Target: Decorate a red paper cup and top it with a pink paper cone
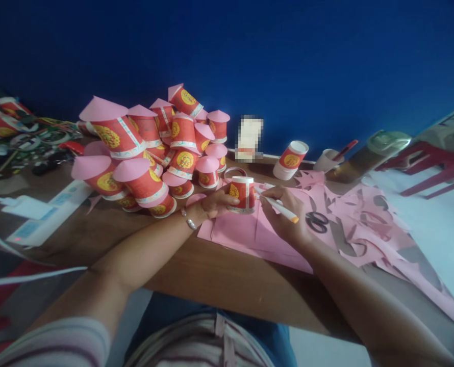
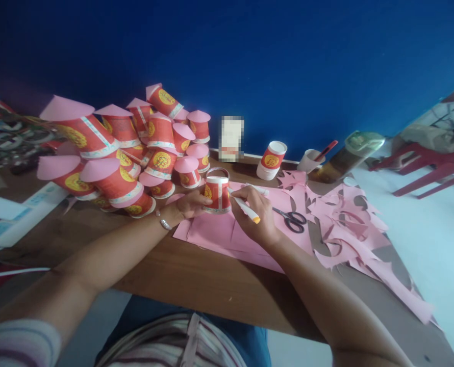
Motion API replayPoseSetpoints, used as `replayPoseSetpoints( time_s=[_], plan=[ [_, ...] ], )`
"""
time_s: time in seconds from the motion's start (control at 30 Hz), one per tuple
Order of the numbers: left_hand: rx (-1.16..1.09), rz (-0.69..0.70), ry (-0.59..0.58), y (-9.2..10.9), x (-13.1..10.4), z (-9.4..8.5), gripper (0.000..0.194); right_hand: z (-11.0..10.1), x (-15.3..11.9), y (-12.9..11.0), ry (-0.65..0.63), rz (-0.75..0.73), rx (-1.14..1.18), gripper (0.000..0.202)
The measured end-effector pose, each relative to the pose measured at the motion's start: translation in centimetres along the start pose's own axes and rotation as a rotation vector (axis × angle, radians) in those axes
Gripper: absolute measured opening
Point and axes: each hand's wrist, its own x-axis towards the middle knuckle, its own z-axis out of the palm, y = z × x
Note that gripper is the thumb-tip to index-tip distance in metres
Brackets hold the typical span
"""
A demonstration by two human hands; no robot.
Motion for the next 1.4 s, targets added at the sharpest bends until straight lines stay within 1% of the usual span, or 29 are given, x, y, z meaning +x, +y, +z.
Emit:
replayPoseSetpoints(
  time_s=[0.17,0.37,0.7,0.87,1.0,1.1,1.2,1.3,1.4],
  plan=[
    [-0.01,-0.006,0.024,0.0,0.0,-0.1,0.043,-0.1,0.0,0.0,-0.003,0.005,0.011,0.006],
    [-0.006,0.007,0.019,0.1,0.0,0.0,0.035,-0.1,0.2,-0.1,0.002,-0.029,0.005,0.008],
    [-0.001,0.012,0.02,0.2,0.0,-0.2,0.044,-0.2,0.3,-0.2,-0.018,-0.06,0.023,0.01],
    [-0.002,0.025,0.032,0.2,0.0,-0.2,0.044,-0.3,0.3,-0.2,-0.031,-0.069,0.036,0.01],
    [0.002,0.026,0.022,0.2,0.0,-0.2,0.047,-0.2,0.3,-0.2,-0.006,-0.081,0.01,0.011],
    [0.023,0.032,0.033,0.0,0.0,-0.3,0.043,-0.1,0.0,-0.4,0.022,-0.116,-0.008,0.012],
    [0.06,0.025,0.048,-0.3,0.1,-0.4,0.041,0.3,-0.6,-0.7,0.018,-0.184,-0.004,0.012],
    [0.084,0.023,0.056,-0.4,0.2,-0.3,0.044,0.7,-1.1,-1.1,-0.015,-0.25,0.031,0.013],
    [0.113,0.027,0.062,-0.3,0.3,0.0,0.05,0.9,-1.3,-1.2,-0.036,-0.27,0.05,0.015]
  ],
)
